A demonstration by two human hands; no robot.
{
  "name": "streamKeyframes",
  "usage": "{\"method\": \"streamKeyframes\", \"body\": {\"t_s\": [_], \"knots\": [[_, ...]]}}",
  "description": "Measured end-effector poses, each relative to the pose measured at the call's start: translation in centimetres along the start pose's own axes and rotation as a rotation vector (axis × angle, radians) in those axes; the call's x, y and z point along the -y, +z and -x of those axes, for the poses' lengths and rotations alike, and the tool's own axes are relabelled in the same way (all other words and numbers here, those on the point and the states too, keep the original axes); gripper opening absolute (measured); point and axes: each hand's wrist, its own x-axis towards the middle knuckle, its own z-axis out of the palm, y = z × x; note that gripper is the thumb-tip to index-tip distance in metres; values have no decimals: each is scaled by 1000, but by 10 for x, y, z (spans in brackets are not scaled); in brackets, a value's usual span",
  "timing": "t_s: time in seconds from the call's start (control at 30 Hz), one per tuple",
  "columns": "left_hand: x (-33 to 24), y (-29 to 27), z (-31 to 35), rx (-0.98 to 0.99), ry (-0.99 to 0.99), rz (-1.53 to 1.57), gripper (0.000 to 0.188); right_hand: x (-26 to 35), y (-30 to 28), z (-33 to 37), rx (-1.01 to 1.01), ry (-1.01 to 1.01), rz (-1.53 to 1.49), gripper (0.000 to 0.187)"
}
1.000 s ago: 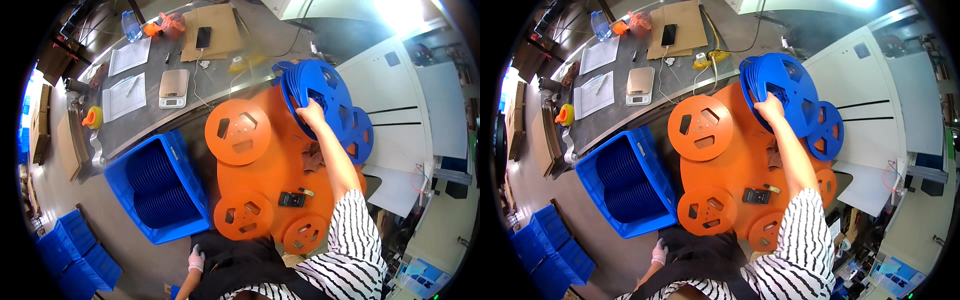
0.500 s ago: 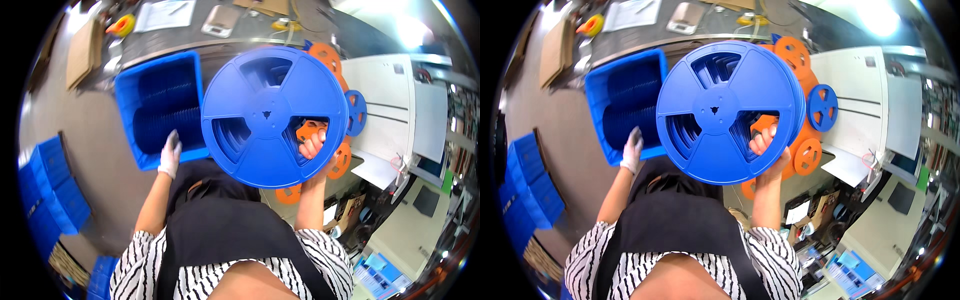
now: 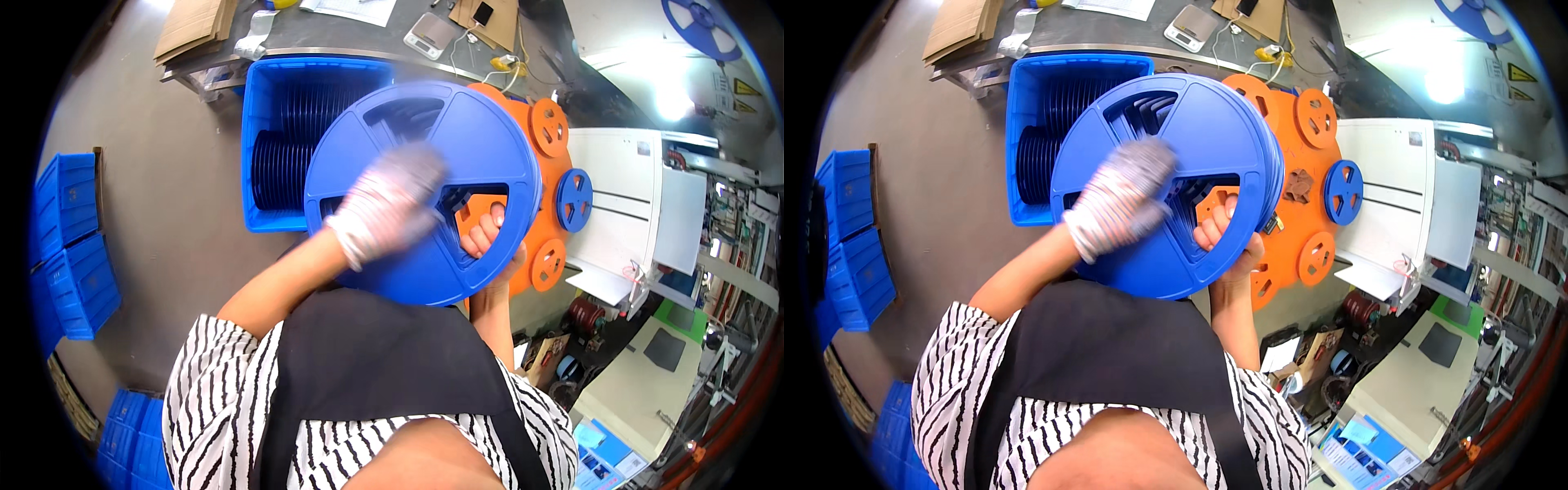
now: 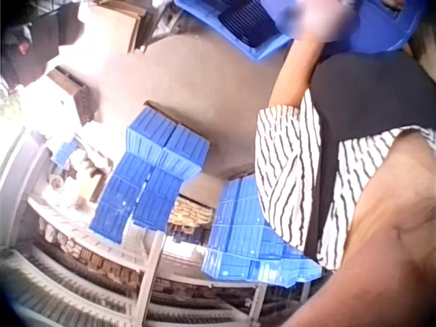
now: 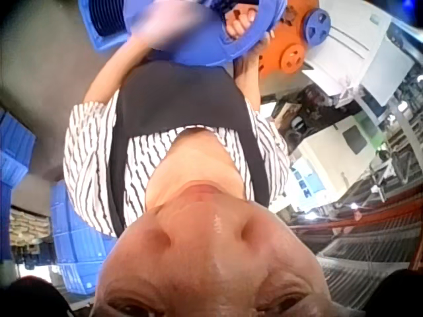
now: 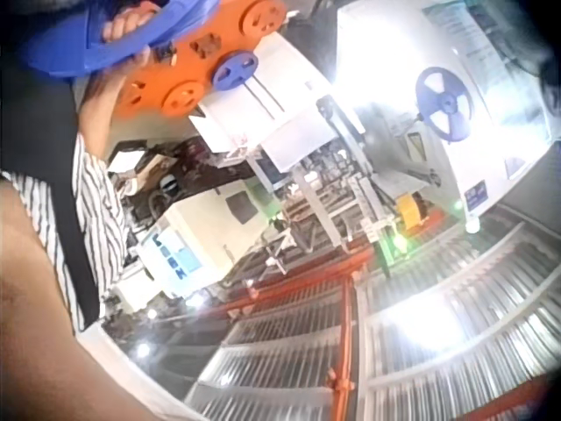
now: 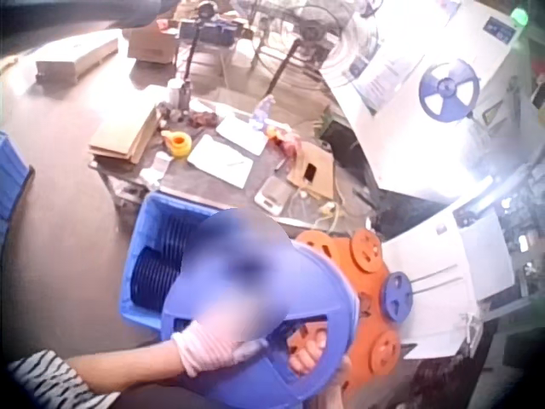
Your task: The person repeatedly picks up blue plastic spools from a blue crate and stacks them onto a pile on the table. The person wears white gloves and handles the spools one by one, placing them carefully on top of the existing stack.
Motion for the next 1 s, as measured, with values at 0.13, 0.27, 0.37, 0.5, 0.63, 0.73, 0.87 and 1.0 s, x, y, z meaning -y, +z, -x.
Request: {"method": "streamKeyframes", "body": {"t_s": [0.13, 0.27, 0.37, 0.5, 0.63, 0.73, 0.87, 1.0], "knots": [[109, 15, 75, -35, -174, -266, 57, 0, 14, 2, -103, -48, 55, 36], [93, -31, 104, 239, 274, 24, 67, 6, 15, -6, -101, -31, -78, 29], [84, -28, 105, 216, 310, -30, 58, 8, 20, -12, -111, -8, -73, 26], [86, -11, 114, 185, 250, -84, 44, 10, 41, -24, -224, -33, 164, 44], [90, -13, 129, 71, 50, 383, 40, 16, 50, -31, -442, -54, 580, 50], [94, -13, 147, -27, -260, 949, 30, 20, 35, -32, -496, -12, 570, 37], [88, -31, 167, -212, -711, 1780, 26, 23, 10, -14, -534, -23, 500, 33], [103, -17, 188, -309, -757, 1896, 31, 27, -4, 5, -602, -54, 449, 34]]}}
